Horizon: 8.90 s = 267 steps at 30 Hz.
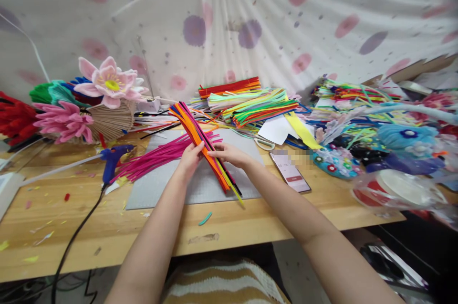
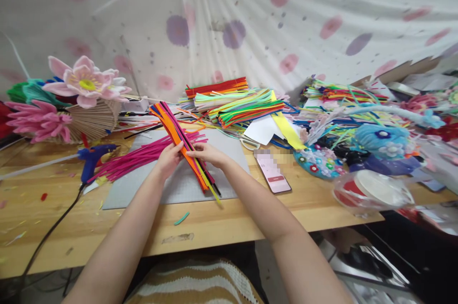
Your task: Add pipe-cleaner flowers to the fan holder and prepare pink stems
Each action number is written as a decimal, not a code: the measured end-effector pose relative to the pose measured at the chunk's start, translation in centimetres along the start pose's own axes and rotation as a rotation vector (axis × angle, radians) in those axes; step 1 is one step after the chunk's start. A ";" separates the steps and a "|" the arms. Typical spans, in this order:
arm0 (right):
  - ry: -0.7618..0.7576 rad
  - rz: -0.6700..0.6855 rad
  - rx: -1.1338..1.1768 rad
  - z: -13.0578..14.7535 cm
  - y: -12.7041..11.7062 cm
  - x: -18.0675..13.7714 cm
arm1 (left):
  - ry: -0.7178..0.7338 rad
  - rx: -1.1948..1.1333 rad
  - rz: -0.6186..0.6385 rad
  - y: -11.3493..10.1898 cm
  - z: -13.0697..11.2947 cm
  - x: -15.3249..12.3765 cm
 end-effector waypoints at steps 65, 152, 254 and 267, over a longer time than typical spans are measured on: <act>-0.382 -0.176 -0.828 0.7 -1.3 6.8 | -0.022 0.078 0.161 -6.1 -11.9 -3.1; -0.116 -0.201 0.329 2.9 -3.7 4.2 | 0.244 1.170 -0.328 -10.0 -8.1 -0.8; -0.057 -0.081 0.289 0.2 -2.6 1.1 | 0.250 0.317 -0.178 1.4 0.4 0.6; -0.010 -0.083 0.227 0.6 -2.2 0.9 | 0.463 0.753 -0.139 1.2 -0.2 0.1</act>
Point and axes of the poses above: each hand's wrist, its own x-axis towards the middle knuckle, its own y-axis out of the palm, z = x × y, the point moved 1 cm from there along x, towards the middle knuckle, and after that the axes turned 1 degree about -x, right-handed, at the moved point
